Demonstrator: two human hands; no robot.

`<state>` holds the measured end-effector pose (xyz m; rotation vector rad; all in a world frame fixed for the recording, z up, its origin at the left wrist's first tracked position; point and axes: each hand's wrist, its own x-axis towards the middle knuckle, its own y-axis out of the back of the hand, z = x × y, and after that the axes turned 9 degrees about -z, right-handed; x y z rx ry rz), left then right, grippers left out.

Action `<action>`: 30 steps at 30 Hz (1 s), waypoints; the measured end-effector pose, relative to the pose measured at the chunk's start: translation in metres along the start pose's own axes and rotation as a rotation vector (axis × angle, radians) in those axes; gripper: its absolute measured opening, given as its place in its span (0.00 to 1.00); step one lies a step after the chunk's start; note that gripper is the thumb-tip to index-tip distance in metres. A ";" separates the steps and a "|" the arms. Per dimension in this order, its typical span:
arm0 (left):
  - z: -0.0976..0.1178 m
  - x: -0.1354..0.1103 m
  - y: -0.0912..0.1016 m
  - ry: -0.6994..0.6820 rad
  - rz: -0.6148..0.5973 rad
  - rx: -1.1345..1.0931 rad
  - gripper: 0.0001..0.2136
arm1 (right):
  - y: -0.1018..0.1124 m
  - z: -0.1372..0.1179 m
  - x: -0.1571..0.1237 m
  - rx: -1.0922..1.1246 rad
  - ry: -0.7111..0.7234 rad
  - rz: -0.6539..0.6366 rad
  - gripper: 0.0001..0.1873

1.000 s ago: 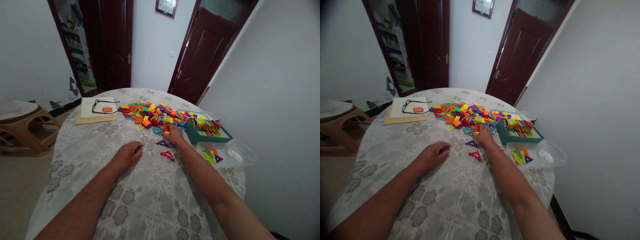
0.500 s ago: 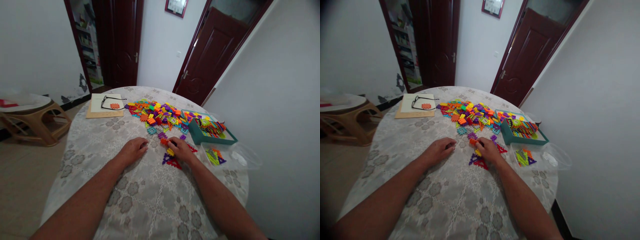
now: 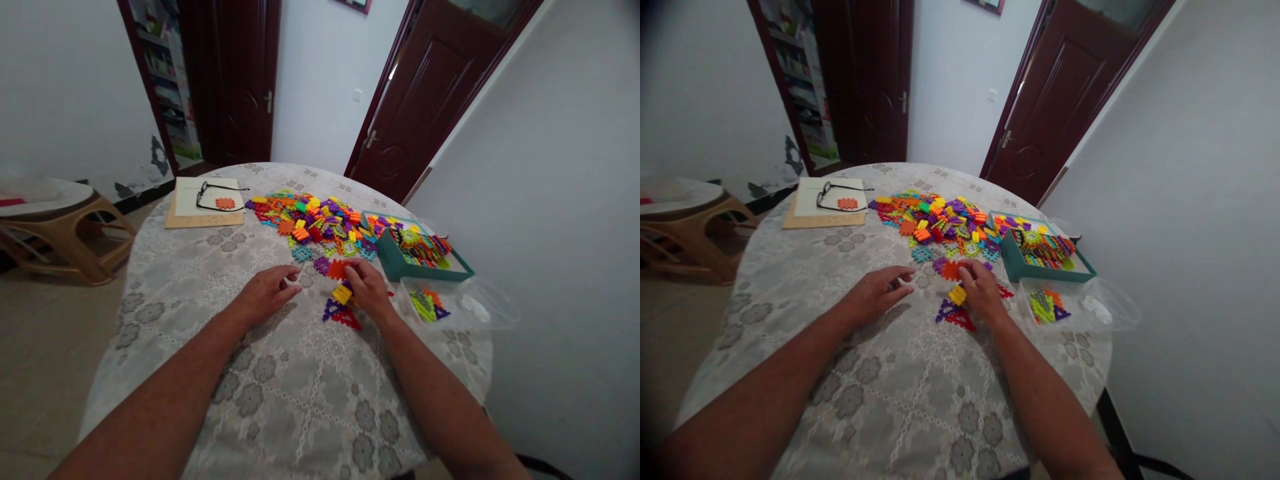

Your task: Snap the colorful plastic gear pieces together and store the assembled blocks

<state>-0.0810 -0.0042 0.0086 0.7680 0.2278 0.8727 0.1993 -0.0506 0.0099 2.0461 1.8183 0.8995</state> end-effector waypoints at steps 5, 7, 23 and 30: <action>0.013 -0.001 -0.002 -0.052 -0.071 -0.112 0.16 | -0.029 -0.028 -0.015 -0.099 0.229 -0.269 0.13; 0.015 -0.001 -0.001 -0.051 -0.097 -0.083 0.13 | -0.036 -0.027 -0.016 -0.169 0.284 -0.313 0.14; 0.010 0.000 0.006 0.139 0.032 0.037 0.16 | 0.015 0.040 0.012 0.324 -0.185 0.235 0.17; 0.009 0.001 0.005 0.156 0.011 0.049 0.16 | 0.047 0.027 0.002 -0.358 -0.079 -0.107 0.13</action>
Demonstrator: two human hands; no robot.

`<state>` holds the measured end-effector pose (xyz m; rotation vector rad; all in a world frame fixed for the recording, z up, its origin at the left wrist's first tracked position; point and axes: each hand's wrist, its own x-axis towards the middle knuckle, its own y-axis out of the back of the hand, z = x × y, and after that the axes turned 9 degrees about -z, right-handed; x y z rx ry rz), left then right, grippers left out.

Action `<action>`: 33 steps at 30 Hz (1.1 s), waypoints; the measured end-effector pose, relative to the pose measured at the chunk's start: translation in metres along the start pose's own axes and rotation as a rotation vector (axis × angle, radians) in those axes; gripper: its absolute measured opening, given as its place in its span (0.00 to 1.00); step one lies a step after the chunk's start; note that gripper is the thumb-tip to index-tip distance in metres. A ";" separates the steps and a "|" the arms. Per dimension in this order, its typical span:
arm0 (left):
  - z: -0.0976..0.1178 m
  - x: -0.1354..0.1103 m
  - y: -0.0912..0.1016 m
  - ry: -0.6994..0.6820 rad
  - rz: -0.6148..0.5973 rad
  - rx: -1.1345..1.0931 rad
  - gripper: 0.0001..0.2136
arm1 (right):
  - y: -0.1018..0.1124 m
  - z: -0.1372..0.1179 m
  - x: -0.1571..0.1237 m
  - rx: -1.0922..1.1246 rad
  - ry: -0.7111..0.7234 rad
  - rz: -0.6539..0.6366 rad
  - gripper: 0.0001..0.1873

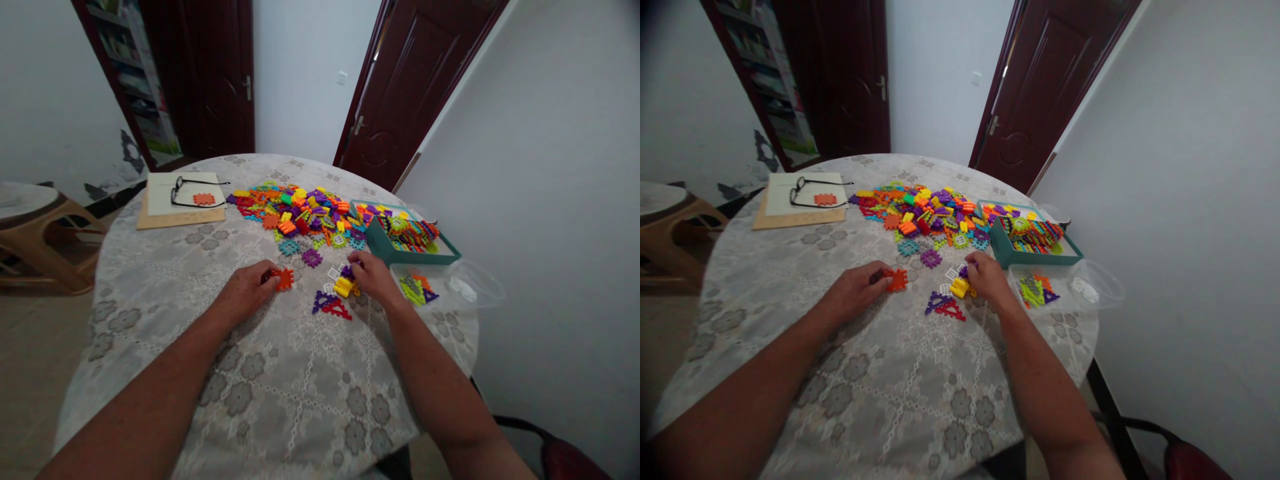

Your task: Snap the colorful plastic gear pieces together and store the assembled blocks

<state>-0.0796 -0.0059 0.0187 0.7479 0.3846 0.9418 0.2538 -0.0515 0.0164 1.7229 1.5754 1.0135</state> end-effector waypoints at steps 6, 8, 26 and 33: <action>-0.005 0.001 -0.002 0.007 -0.022 0.017 0.15 | 0.004 -0.012 -0.012 -0.210 0.108 -0.289 0.10; -0.006 0.001 -0.002 0.013 -0.026 0.014 0.14 | -0.003 -0.014 -0.011 -0.247 0.089 -0.264 0.09; -0.009 0.000 -0.013 -0.150 0.039 0.003 0.13 | -0.050 -0.067 0.052 -0.435 -0.098 -0.205 0.22; -0.014 0.002 -0.015 -0.127 0.026 0.005 0.17 | -0.047 -0.075 0.052 -0.275 -0.044 -0.164 0.06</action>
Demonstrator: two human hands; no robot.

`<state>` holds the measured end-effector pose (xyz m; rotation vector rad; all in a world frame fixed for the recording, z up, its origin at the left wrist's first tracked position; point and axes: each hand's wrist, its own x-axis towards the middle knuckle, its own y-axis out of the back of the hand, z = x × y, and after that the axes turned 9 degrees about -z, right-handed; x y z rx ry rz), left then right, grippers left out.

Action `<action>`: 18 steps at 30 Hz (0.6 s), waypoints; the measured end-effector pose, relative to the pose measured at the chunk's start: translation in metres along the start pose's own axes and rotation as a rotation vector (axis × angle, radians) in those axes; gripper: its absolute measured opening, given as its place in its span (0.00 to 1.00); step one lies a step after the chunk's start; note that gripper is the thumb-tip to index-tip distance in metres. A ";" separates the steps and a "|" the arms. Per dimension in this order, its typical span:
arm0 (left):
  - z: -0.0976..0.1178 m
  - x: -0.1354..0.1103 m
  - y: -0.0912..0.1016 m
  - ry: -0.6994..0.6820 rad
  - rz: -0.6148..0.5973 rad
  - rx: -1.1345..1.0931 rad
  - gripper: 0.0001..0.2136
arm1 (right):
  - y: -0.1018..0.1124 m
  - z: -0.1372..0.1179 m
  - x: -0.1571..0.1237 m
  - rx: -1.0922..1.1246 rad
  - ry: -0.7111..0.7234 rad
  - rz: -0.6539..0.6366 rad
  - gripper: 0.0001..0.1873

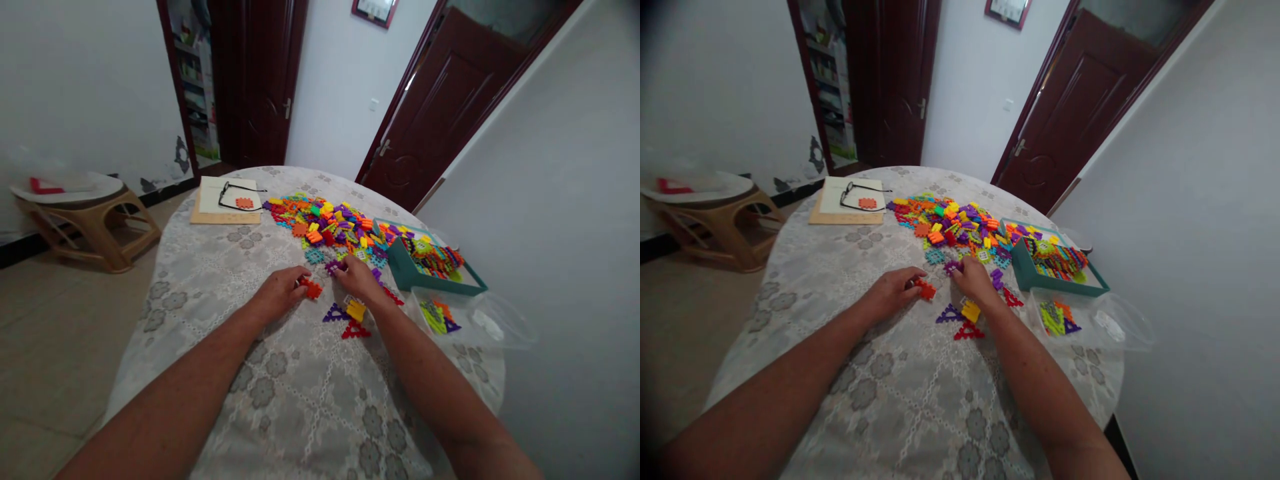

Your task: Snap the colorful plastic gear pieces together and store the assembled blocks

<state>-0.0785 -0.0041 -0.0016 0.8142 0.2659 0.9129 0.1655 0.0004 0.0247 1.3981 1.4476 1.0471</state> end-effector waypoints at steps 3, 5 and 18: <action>0.002 0.000 0.000 0.005 0.012 0.015 0.16 | 0.003 -0.010 -0.011 0.047 0.142 -0.060 0.03; 0.004 0.000 0.001 0.027 0.021 0.030 0.15 | 0.004 -0.018 -0.019 0.082 0.223 -0.095 0.03; 0.005 -0.001 0.004 -0.006 -0.008 0.020 0.09 | 0.006 -0.019 0.000 0.169 0.353 -0.064 0.22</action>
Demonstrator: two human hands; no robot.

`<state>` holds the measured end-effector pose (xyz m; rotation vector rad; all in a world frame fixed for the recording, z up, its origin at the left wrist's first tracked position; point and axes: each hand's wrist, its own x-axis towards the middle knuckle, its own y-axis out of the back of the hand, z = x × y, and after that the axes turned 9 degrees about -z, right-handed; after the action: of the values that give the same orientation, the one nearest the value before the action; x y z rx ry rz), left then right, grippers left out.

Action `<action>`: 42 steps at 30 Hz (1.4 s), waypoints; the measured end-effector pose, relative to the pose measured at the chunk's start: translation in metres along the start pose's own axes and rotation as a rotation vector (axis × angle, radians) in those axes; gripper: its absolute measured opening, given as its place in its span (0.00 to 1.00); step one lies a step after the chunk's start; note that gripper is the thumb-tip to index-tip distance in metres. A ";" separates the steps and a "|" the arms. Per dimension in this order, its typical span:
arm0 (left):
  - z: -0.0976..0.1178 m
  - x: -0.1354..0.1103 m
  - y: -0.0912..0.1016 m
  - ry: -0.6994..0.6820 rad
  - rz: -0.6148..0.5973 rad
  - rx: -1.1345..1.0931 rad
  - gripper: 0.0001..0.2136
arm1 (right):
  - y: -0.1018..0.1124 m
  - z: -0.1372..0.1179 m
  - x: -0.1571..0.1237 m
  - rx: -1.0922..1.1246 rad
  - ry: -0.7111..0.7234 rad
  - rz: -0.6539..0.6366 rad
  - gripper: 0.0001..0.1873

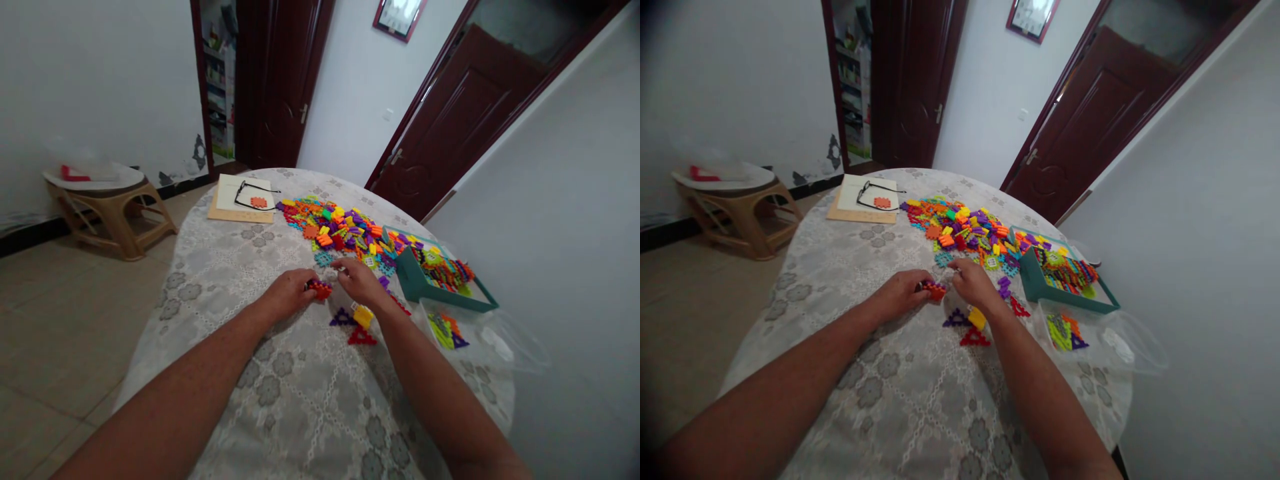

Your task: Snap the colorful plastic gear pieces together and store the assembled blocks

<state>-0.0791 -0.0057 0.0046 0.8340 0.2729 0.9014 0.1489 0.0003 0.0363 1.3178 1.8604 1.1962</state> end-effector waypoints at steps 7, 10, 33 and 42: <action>0.001 -0.001 0.003 -0.017 -0.005 -0.037 0.06 | -0.017 0.001 0.035 -0.369 -0.108 -0.061 0.20; 0.002 0.000 0.003 -0.004 0.006 -0.021 0.04 | -0.021 -0.003 0.041 -0.444 -0.182 -0.076 0.16; 0.000 -0.001 0.001 0.009 0.019 0.019 0.06 | -0.004 -0.019 -0.021 0.232 0.062 -0.210 0.14; 0.003 -0.002 0.003 0.014 0.003 -0.012 0.03 | -0.006 0.028 0.017 -0.086 -0.114 0.120 0.17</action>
<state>-0.0806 -0.0082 0.0090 0.8180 0.2780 0.9112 0.1637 0.0251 0.0192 1.4353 1.6520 1.2210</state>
